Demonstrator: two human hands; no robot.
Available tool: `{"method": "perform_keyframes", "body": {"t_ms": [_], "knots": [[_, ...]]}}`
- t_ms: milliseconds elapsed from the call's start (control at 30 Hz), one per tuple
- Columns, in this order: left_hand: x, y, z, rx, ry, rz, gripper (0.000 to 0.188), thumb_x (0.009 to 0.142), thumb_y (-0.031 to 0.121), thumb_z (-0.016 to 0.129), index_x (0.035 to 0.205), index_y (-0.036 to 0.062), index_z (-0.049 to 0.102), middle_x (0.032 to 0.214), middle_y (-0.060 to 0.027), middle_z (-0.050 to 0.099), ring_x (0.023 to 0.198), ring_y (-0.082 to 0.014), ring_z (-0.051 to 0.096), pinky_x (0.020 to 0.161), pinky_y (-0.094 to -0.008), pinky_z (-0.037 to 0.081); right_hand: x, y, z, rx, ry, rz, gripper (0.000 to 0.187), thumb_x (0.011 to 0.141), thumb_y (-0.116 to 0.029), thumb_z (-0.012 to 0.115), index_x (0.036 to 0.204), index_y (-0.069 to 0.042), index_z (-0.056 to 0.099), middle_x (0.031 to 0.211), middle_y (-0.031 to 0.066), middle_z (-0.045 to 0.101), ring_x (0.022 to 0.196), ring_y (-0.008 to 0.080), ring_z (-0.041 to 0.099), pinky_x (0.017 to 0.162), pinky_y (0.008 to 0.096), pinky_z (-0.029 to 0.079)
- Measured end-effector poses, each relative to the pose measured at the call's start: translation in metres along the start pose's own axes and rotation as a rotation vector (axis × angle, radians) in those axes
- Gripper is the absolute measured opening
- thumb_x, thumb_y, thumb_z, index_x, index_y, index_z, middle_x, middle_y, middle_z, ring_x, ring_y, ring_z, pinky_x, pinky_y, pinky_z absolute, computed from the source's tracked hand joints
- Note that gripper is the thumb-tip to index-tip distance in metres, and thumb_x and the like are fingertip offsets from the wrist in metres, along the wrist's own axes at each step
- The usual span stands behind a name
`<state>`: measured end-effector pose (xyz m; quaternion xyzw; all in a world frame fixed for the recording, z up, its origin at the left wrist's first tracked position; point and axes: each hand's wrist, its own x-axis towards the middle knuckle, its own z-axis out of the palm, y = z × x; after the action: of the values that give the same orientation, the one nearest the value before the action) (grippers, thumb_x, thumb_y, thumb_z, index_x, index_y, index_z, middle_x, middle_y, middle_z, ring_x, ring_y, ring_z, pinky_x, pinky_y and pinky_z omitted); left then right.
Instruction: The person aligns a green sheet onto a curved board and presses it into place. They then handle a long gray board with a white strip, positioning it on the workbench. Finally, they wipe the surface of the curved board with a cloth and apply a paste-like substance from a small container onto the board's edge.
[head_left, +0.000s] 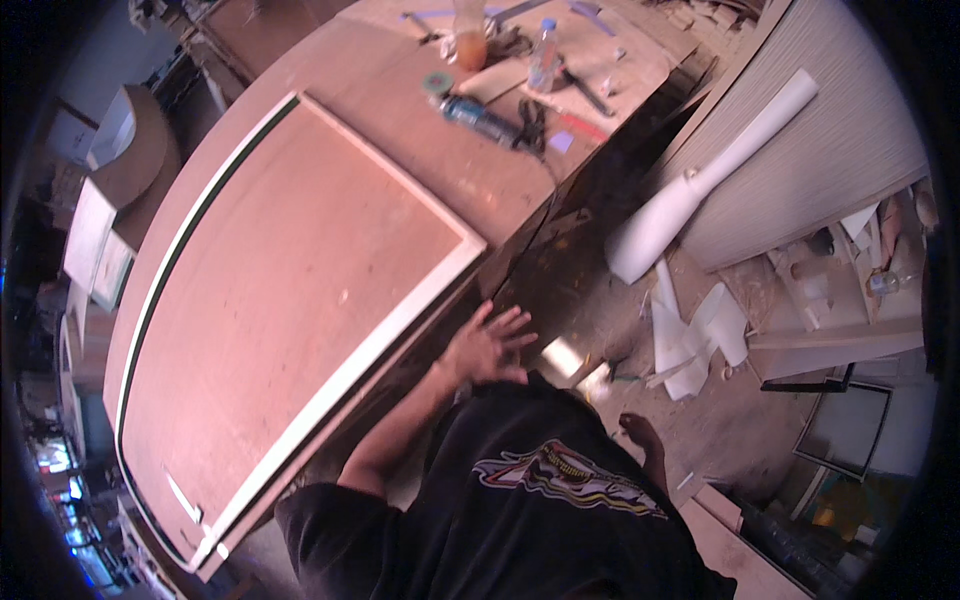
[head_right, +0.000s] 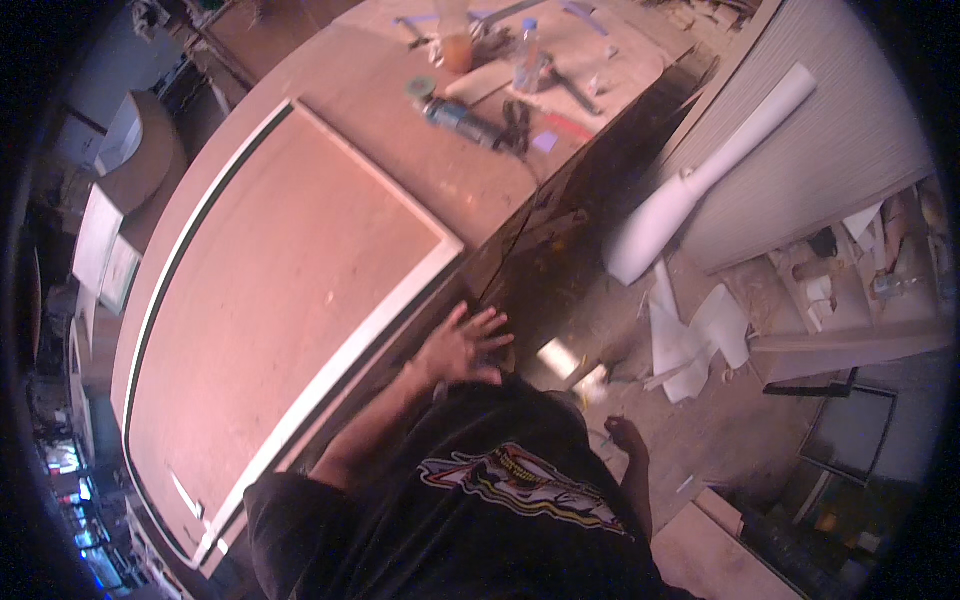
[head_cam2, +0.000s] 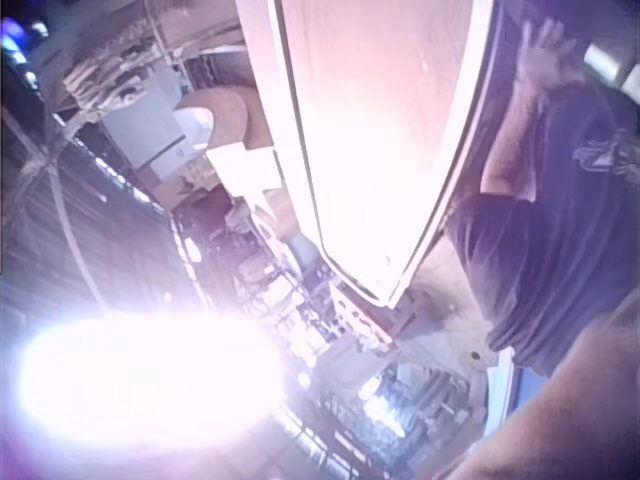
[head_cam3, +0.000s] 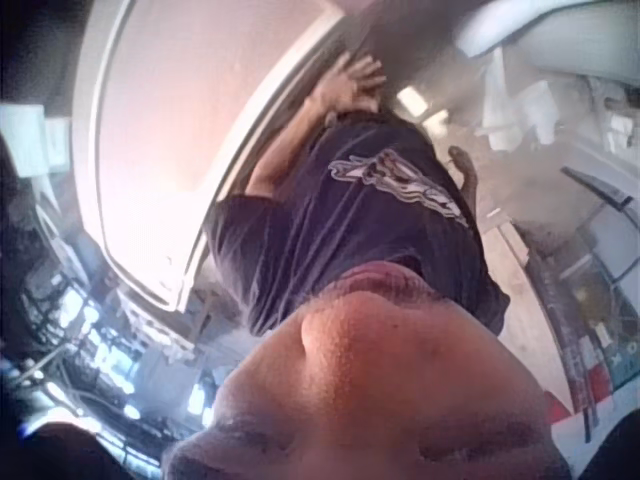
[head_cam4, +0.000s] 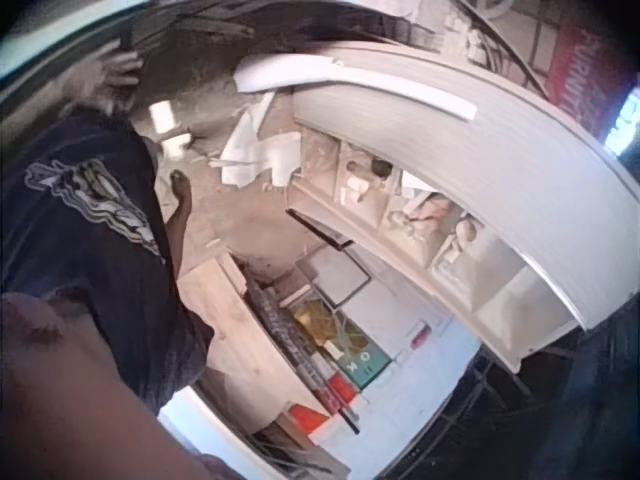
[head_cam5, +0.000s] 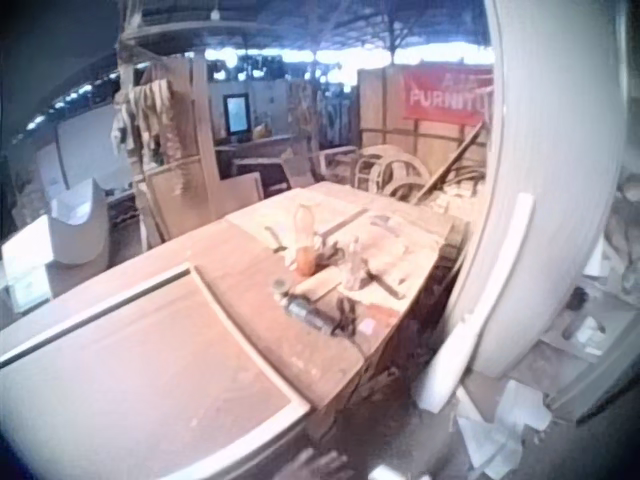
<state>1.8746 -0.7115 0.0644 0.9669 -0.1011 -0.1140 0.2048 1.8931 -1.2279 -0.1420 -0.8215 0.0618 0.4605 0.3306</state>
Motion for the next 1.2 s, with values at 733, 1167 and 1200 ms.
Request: {"method": "perform_keyframes", "body": {"t_ms": [733,1167,1200], "knots": [[0.156,-0.051,-0.074,-1.196,0.651,-0.651,0.051,0.102,0.028,0.051,0.143,-0.0014,0.045,0.141,-0.0172,0.053,0.134,-0.0245,0.046,0.111,-0.033,0.032,0.238,-0.763,-0.295,0.359,-0.247,-1.041,0.035,0.102,-0.028,0.053,0.125,-0.002,0.057,0.105,0.0056,0.067,0.086,0.0098,0.062,0.075,0.0252,0.051],[0.18,0.026,-0.016,-1.333,0.96,-1.245,0.045,0.103,0.024,0.05,0.14,-0.0031,0.048,0.133,-0.0152,0.06,0.122,-0.0222,0.056,0.105,-0.0335,0.041,0.473,-1.019,-0.208,-1.142,0.11,-1.495,0.064,0.079,-0.017,0.071,0.138,-0.017,0.048,0.117,0.0209,0.064,0.109,0.0382,0.061,0.094,0.0446,0.049],[0.173,0.037,-0.002,-1.336,0.898,-1.309,0.045,0.103,0.024,0.051,0.139,-0.002,0.049,0.131,-0.0149,0.061,0.12,-0.0211,0.057,0.104,-0.0326,0.041,0.487,-1.023,-0.207,-1.138,-0.015,-1.425,0.058,0.079,-0.018,0.07,0.135,-0.017,0.053,0.115,0.0218,0.065,0.108,0.038,0.062,0.093,0.0442,0.049]]}}
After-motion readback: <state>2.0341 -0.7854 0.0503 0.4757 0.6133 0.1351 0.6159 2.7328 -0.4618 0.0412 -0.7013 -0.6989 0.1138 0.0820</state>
